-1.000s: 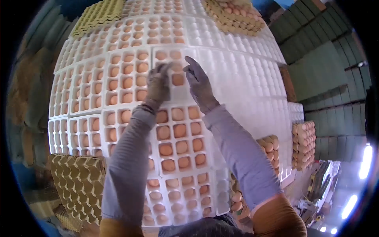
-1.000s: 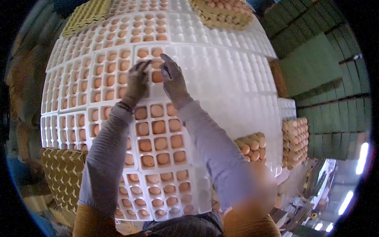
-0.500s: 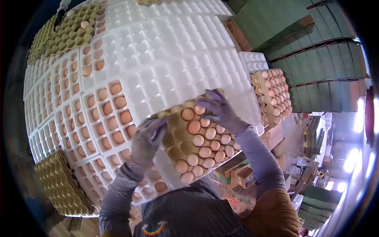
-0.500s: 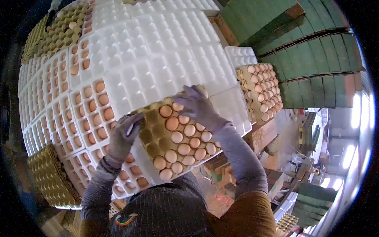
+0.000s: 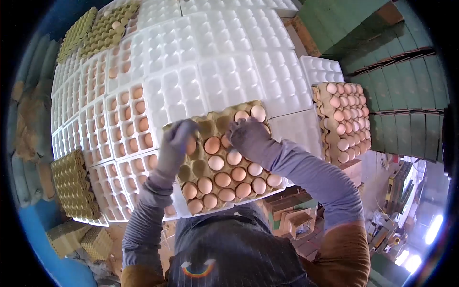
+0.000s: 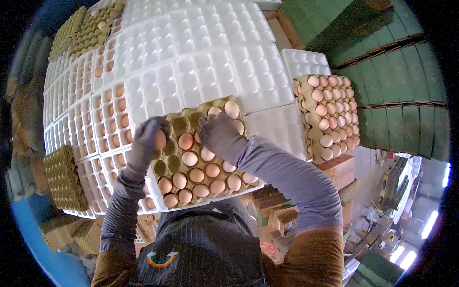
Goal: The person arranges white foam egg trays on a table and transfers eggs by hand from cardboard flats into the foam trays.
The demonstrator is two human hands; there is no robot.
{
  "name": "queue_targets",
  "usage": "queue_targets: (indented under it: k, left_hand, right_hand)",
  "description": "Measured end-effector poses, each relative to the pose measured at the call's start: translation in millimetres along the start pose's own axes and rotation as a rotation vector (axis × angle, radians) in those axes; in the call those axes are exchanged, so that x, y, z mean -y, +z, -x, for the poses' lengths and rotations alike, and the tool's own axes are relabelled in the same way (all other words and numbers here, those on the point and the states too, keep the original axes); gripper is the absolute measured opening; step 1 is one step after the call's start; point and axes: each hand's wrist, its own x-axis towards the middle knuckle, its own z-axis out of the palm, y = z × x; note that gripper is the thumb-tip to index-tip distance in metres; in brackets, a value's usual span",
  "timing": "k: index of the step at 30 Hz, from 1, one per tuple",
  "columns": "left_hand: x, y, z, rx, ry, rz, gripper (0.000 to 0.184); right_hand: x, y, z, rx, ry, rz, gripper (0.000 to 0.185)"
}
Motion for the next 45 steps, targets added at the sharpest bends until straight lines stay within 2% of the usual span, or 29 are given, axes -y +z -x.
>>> queue_targets:
  k: [1,2,3,5,6,7,8,10,11,13,15,16,17,21,23,24,26,28,29,30,31,33,34,36,38,39,41,42,45]
  left_hand:
    - [-3,9,4,0.033,0.055,-0.392,0.035]
    - [-5,20,7,0.07,0.113,-0.781,0.038]
    - [-6,32,13,0.07,0.138,-1.006,0.043]
    - [1,37,18,0.054,0.191,-1.102,0.044]
    - [2,40,17,0.036,0.243,-1.197,0.045]
    - [-4,36,15,0.099,0.15,-1.086,0.042]
    - [-4,31,12,0.097,0.149,-1.083,0.042]
    - [-4,27,6,0.101,-0.188,-0.172,0.04]
    - [-5,33,0,0.097,-0.189,-0.17,0.04]
    - [-10,52,-20,0.116,0.09,-0.508,0.038]
    - [-13,76,-35,0.12,0.242,-0.684,0.038]
    - [-12,92,-40,0.09,0.263,-1.017,0.034]
    - [-13,101,-45,0.057,0.279,-1.349,0.031]
    - [-23,102,-61,0.205,0.187,-1.481,0.036]
    - [-4,81,-53,0.055,0.348,-0.849,0.041]
    - [-11,74,-44,0.03,0.343,-0.868,0.041]
    - [-31,57,-20,0.191,-0.295,0.351,0.058]
    - [-39,49,0,0.151,0.161,-0.028,0.071]
    - [-50,42,7,0.12,-0.067,0.149,0.071]
    - [-60,34,13,0.089,-0.287,0.334,0.07]
    - [-49,23,18,0.067,-0.196,0.375,0.07]
    - [-38,-14,31,0.028,-0.169,-0.063,0.049]
    - [-38,-34,34,0.006,-0.101,-0.272,0.058]
    - [-23,-80,21,-0.186,-0.195,0.179,0.047]
    - [-6,-132,-6,-0.435,-0.085,-0.09,0.04]
    - [-15,-159,-22,-0.475,-0.101,-0.416,0.038]
    - [-17,-214,-72,-0.694,0.302,-0.857,0.039]
    - [-16,-227,-89,-0.762,0.298,-0.943,0.042]
    - [4,-265,-128,-0.721,0.314,-1.06,0.041]
  right_hand:
    - [-9,-26,-1,0.052,-0.156,0.038,0.043]
    - [-19,-31,1,0.047,-0.158,0.035,0.043]
    - [-33,-33,6,0.024,-0.014,-0.407,0.043]
    - [-63,-43,20,0.038,0.327,-1.304,0.04]
    - [-85,-31,31,0.054,0.402,-1.825,0.044]
    - [-97,-38,40,-0.046,0.423,-2.049,0.05]
    - [-103,-47,47,-0.151,0.391,-2.039,0.055]
    - [-123,-27,53,-0.037,0.38,-1.955,0.06]
    - [-121,-15,49,-0.032,0.377,-1.955,0.06]
    - [-107,2,32,-0.132,0.263,-0.728,0.065]
    - [-97,13,24,-0.095,0.27,-0.561,0.063]
    - [-95,18,24,-0.05,0.282,-0.395,0.063]
    - [-97,22,26,-0.085,0.342,-0.511,0.055]
    - [-102,3,49,-0.306,0.382,-0.775,0.052]
    - [-102,-1,63,-0.298,0.702,-1.936,0.053]
    - [-99,-4,72,-0.38,0.585,-2.156,0.053]
    - [-88,-4,70,-0.37,0.641,-2.223,0.055]
    - [-81,6,53,-0.274,0.584,-2.418,0.063]
    - [-78,-2,47,-0.216,0.529,-2.441,0.062]
    - [-72,-14,36,-0.191,0.484,-2.452,0.062]
    - [-65,-24,24,-0.204,0.481,-2.305,0.06]
    - [-55,-35,-10,-0.186,0.454,-2.191,0.048]
    - [-49,-44,-28,-0.179,0.428,-2.191,0.048]
    - [-34,-69,-61,-0.129,0.472,-2.058,0.037]
    - [-19,-75,-105,-0.102,0.437,-2.019,0.042]
    - [-13,-46,-137,-0.254,0.315,-1.795,0.044]
    - [3,-33,-214,-0.489,0.179,-1.285,0.049]
    - [14,-44,-249,-0.575,0.151,-1.018,0.052]
    - [26,-26,-318,-0.589,0.179,-0.667,0.051]
